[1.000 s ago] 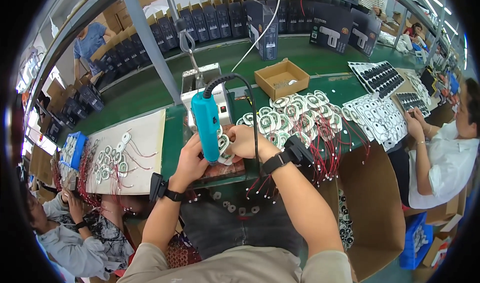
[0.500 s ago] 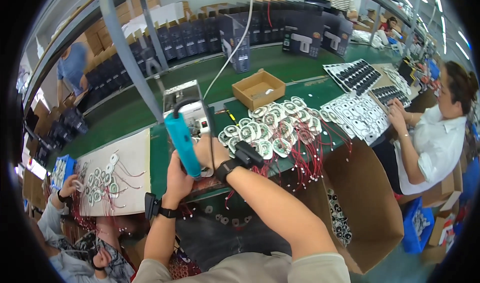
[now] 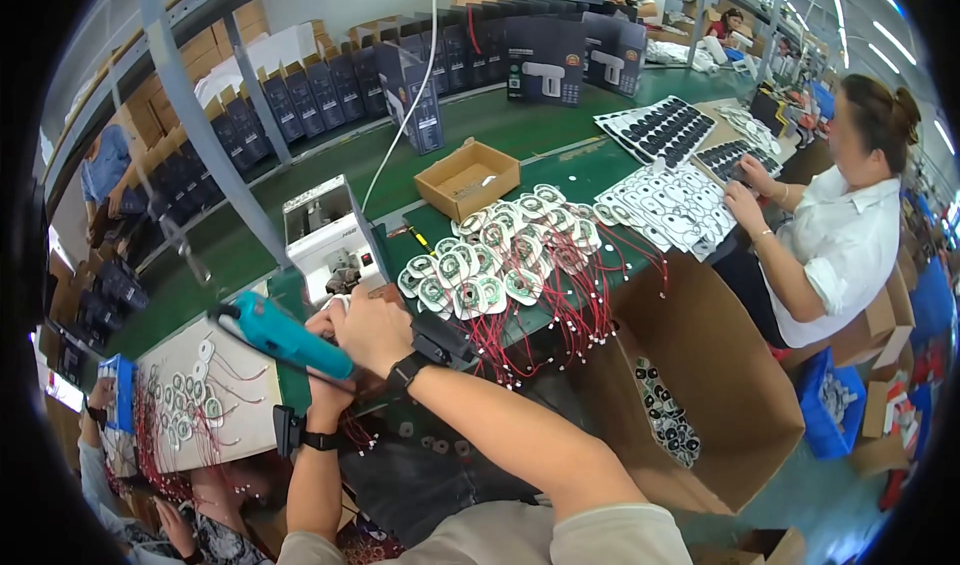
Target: Soldering or heat-treating wire connections on circular electronic components at a factory workbench and then bundling the finished parts.
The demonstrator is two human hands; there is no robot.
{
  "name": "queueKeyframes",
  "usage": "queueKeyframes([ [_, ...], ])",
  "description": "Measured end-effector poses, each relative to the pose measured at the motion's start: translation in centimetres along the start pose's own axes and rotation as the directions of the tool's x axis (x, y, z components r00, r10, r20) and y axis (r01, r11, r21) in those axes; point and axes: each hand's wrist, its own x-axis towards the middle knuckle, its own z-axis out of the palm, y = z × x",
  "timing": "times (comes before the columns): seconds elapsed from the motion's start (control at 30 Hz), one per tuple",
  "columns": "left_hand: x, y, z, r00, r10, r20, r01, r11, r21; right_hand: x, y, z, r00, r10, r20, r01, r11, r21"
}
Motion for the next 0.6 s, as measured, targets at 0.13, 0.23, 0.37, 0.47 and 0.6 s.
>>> queueKeyframes([
  [0.13,-1.1,-1.2,0.5,0.965,-0.243,-0.1,0.174,0.876,-0.45,-0.1,-0.9,0.1,0.996,0.067,0.064,-0.07,0.997,0.043],
  [0.23,-1.1,-1.6,0.3,0.991,-0.119,-0.067,0.098,0.961,-0.26,-0.1,-0.5,-0.2,0.99,0.119,0.071,-0.125,0.988,0.093],
  [0.37,-1.8,-1.3,0.1,0.972,-0.217,-0.087,0.167,0.903,-0.395,-0.6,-1.3,-0.8,0.976,0.132,0.174,-0.147,0.986,0.077],
  [0.47,-2.0,-2.4,0.3,0.968,-0.221,-0.121,0.151,0.894,-0.423,-0.9,-1.6,-0.5,0.98,0.156,0.12,-0.164,0.985,0.056],
  [0.6,-5.2,-8.4,-1.3,0.741,-0.615,0.271,0.499,0.232,-0.835,-1.2,-1.2,-2.0,0.969,-0.21,0.13,0.227,0.965,-0.135],
])
